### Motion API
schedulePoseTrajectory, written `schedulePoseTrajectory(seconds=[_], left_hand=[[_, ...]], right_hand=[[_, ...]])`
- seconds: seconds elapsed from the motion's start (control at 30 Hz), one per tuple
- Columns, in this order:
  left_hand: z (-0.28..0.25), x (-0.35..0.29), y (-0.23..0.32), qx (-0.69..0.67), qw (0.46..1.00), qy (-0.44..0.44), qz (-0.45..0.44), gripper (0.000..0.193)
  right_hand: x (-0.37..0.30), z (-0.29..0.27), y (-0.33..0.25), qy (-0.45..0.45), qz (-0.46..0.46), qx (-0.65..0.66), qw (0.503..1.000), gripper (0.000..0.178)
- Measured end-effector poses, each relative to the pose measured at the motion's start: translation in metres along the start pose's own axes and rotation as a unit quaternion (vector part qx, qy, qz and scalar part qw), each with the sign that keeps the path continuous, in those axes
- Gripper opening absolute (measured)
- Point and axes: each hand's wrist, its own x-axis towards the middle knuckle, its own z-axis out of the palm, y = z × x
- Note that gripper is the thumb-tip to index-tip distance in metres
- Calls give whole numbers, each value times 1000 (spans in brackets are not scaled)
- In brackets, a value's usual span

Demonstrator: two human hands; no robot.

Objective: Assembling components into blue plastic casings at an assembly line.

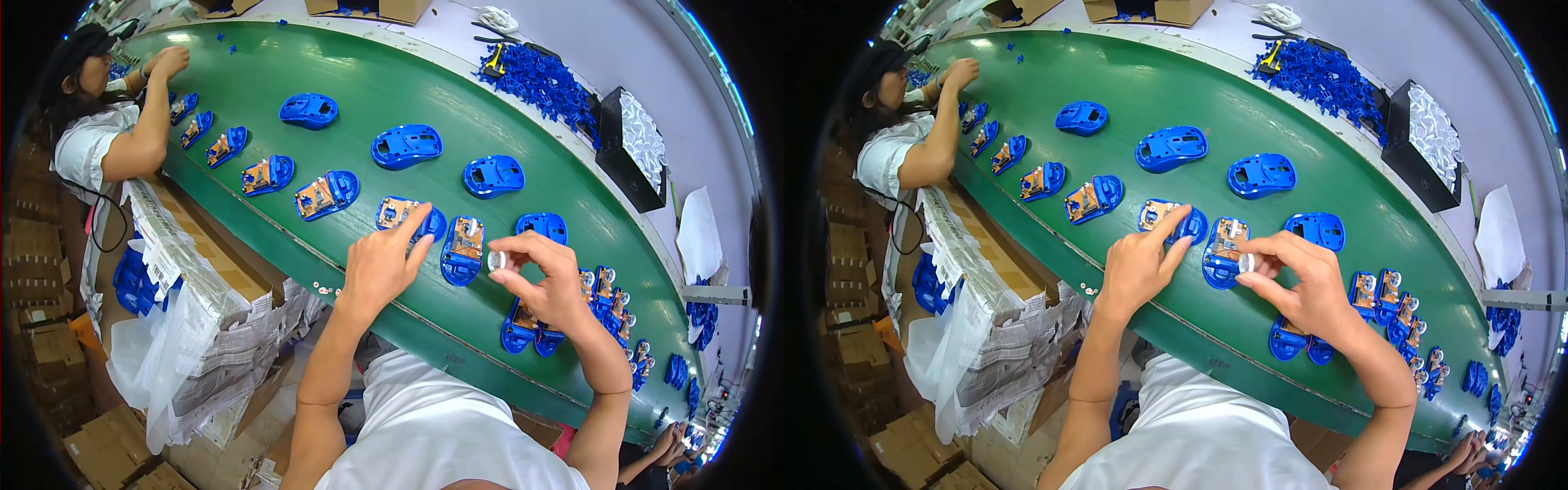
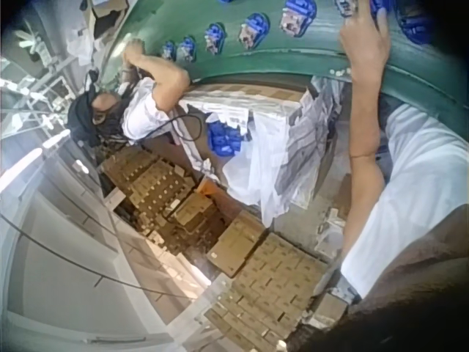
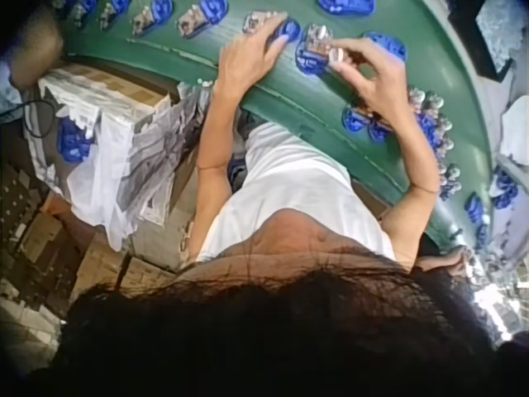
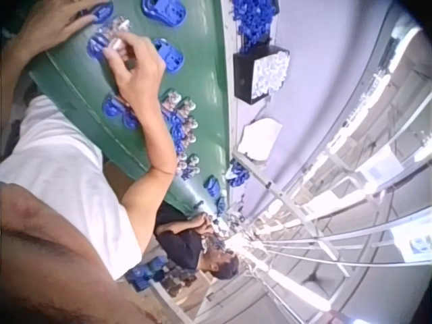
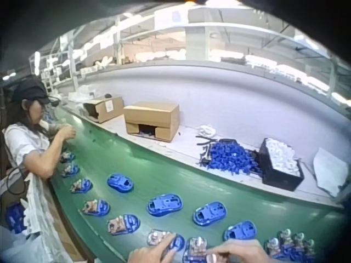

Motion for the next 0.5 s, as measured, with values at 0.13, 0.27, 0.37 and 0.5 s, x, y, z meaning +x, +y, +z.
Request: schedulePoseTrajectory(seconds=[0.13, 0.27, 0.37, 0.5], left_hand=[[-3, -6, -10, -101, 993, 0, 58, 37], [-6, -9, -12, -116, 988, 23, 96, 23], [1, -14, -14, -106, 985, 34, 131, 18], [6, -19, -17, -109, 981, 44, 156, 10]], right_hand=[[27, 7, 4, 3, -82, -73, 994, 28], [72, 35, 13, -4, -176, -106, 979, 21], [95, 54, 31, -30, -213, -128, 968, 23], [109, 67, 38, -73, -256, -155, 951, 25]])
